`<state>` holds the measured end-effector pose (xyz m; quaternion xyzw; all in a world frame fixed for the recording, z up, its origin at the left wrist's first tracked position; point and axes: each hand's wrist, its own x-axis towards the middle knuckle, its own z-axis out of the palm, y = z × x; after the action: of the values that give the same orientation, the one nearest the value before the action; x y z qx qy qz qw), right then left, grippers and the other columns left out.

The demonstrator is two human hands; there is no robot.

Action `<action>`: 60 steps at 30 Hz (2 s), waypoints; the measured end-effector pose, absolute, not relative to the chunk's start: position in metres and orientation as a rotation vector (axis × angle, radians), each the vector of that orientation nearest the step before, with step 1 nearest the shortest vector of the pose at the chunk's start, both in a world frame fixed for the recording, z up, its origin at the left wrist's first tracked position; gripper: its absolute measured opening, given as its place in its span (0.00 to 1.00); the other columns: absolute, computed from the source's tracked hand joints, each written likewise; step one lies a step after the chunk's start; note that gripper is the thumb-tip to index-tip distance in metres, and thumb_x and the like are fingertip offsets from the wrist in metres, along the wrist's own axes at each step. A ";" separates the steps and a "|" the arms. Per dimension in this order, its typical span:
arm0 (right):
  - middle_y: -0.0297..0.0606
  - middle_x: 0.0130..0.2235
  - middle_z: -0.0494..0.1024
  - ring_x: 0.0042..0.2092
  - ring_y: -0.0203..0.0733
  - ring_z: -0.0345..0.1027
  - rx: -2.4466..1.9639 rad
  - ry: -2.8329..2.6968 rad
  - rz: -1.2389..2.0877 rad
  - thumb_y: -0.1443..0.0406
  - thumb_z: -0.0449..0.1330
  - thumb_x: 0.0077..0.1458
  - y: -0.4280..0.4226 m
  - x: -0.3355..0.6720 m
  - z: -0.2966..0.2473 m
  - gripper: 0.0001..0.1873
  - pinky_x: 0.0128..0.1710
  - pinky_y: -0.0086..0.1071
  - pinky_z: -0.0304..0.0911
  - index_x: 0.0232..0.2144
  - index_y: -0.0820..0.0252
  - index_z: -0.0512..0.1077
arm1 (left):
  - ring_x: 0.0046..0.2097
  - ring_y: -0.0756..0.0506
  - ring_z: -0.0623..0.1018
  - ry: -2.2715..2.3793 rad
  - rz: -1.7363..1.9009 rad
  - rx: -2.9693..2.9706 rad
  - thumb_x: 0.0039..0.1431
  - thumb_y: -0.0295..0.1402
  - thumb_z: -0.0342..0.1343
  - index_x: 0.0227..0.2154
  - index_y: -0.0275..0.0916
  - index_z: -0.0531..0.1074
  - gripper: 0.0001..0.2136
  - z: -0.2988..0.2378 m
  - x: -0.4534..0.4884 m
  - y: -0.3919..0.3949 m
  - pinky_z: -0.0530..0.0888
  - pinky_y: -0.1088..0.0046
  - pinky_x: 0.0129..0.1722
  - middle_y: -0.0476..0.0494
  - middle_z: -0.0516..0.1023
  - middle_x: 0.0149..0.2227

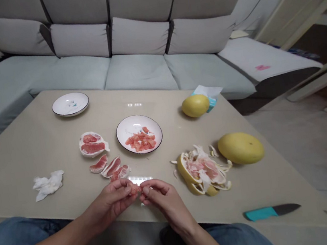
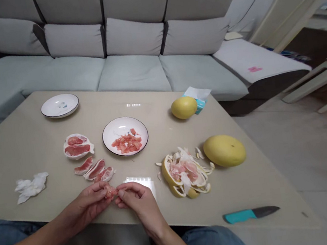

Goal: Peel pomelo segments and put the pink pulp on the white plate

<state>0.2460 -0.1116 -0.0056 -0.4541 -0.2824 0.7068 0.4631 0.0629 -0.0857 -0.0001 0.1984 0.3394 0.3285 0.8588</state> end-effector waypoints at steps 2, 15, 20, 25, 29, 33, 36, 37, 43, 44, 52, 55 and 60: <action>0.35 0.29 0.80 0.31 0.33 0.73 -1.105 -0.651 1.761 0.58 0.71 0.45 -0.112 0.246 -0.007 0.14 0.33 0.24 0.68 0.32 0.60 0.78 | 0.41 0.52 0.78 0.718 0.702 0.404 0.59 0.25 0.59 0.36 0.33 0.75 0.03 0.000 0.063 -0.086 0.74 0.79 0.48 0.43 0.77 0.38; 0.45 0.39 0.77 0.39 0.45 0.71 -1.432 -1.691 0.529 0.61 0.57 0.59 -0.015 0.296 -0.004 0.12 0.39 0.37 0.70 0.39 0.60 0.77 | 0.35 0.54 0.81 0.730 0.743 0.253 0.59 0.26 0.59 0.47 0.40 0.71 0.13 0.009 0.057 -0.081 0.77 0.81 0.41 0.47 0.79 0.37; 0.49 0.43 0.76 0.44 0.52 0.70 -1.408 -1.808 0.423 0.66 0.58 0.54 0.028 0.303 -0.011 0.12 0.47 0.47 0.64 0.39 0.61 0.78 | 0.36 0.54 0.80 0.724 0.764 0.229 0.59 0.27 0.60 0.42 0.36 0.74 0.09 0.014 0.055 -0.080 0.77 0.80 0.42 0.46 0.79 0.35; 0.47 0.48 0.74 0.50 0.50 0.68 -1.349 -1.821 0.399 0.65 0.56 0.59 -0.023 0.289 0.006 0.13 0.51 0.44 0.63 0.44 0.58 0.76 | 0.39 0.53 0.80 0.743 0.739 0.288 0.57 0.28 0.62 0.42 0.33 0.76 0.10 0.021 0.052 -0.078 0.75 0.81 0.45 0.44 0.79 0.37; 0.41 0.43 0.77 0.43 0.44 0.71 -1.180 -1.842 0.798 0.64 0.62 0.57 -0.088 0.270 0.022 0.12 0.43 0.36 0.69 0.44 0.51 0.75 | 0.39 0.51 0.79 0.806 0.685 0.450 0.55 0.30 0.64 0.44 0.36 0.76 0.13 0.022 0.054 -0.082 0.74 0.77 0.46 0.44 0.79 0.38; 0.41 0.43 0.76 0.44 0.44 0.71 -1.109 -1.774 0.888 0.67 0.64 0.54 -0.118 0.255 0.022 0.16 0.43 0.35 0.68 0.46 0.50 0.74 | 0.37 0.48 0.78 0.859 0.644 0.689 0.53 0.36 0.65 0.40 0.36 0.77 0.13 0.017 0.061 -0.089 0.74 0.70 0.42 0.44 0.80 0.35; 0.40 0.39 0.78 0.41 0.43 0.72 -1.090 -1.741 0.885 0.68 0.62 0.56 -0.119 0.253 0.019 0.14 0.40 0.35 0.69 0.44 0.50 0.76 | 0.36 0.46 0.78 0.850 0.637 0.798 0.53 0.39 0.64 0.36 0.36 0.77 0.12 0.012 0.064 -0.090 0.74 0.68 0.40 0.43 0.81 0.34; 0.39 0.38 0.79 0.39 0.42 0.72 -1.090 -1.721 0.889 0.69 0.62 0.56 -0.118 0.253 0.018 0.12 0.39 0.35 0.69 0.43 0.50 0.77 | 0.35 0.46 0.79 0.852 0.633 0.819 0.53 0.39 0.64 0.35 0.36 0.77 0.12 0.010 0.065 -0.091 0.74 0.67 0.40 0.43 0.81 0.33; 0.38 0.36 0.79 0.36 0.40 0.72 -1.121 -1.644 0.924 0.69 0.63 0.55 -0.118 0.255 0.018 0.09 0.36 0.32 0.68 0.38 0.53 0.77 | 0.41 0.45 0.78 0.849 0.707 0.875 0.45 0.29 0.69 0.44 0.43 0.73 0.21 0.006 0.066 -0.095 0.73 0.71 0.42 0.46 0.79 0.38; 0.38 0.36 0.79 0.36 0.40 0.72 -1.124 -1.644 0.937 0.69 0.63 0.55 -0.119 0.254 0.018 0.08 0.37 0.32 0.68 0.38 0.53 0.77 | 0.41 0.45 0.78 0.869 0.736 0.902 0.46 0.29 0.69 0.43 0.43 0.74 0.19 0.007 0.066 -0.096 0.73 0.72 0.41 0.46 0.79 0.38; 0.38 0.34 0.78 0.34 0.40 0.71 -1.156 -1.672 0.929 0.69 0.62 0.54 -0.121 0.253 0.016 0.08 0.34 0.32 0.68 0.37 0.55 0.76 | 0.41 0.43 0.79 0.938 0.777 1.038 0.48 0.31 0.67 0.36 0.39 0.76 0.11 0.011 0.066 -0.096 0.75 0.70 0.41 0.43 0.81 0.37; 0.39 0.34 0.77 0.33 0.40 0.70 -1.156 -1.703 0.896 0.69 0.62 0.54 -0.123 0.253 0.015 0.08 0.33 0.32 0.68 0.38 0.55 0.75 | 0.41 0.43 0.80 0.908 0.757 1.041 0.48 0.30 0.67 0.36 0.38 0.76 0.11 0.010 0.066 -0.096 0.75 0.70 0.40 0.43 0.81 0.37; 0.39 0.34 0.77 0.33 0.39 0.71 -1.140 -1.684 0.928 0.70 0.61 0.54 -0.124 0.254 0.015 0.08 0.33 0.31 0.68 0.38 0.55 0.76 | 0.41 0.44 0.80 0.922 0.735 1.037 0.47 0.30 0.68 0.35 0.39 0.76 0.11 0.008 0.065 -0.097 0.75 0.71 0.41 0.45 0.81 0.36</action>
<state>0.2540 -0.1242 0.0153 -0.4584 -0.6774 0.3733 0.4377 0.0654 -0.0967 0.0080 0.4668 0.4151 0.3309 0.7073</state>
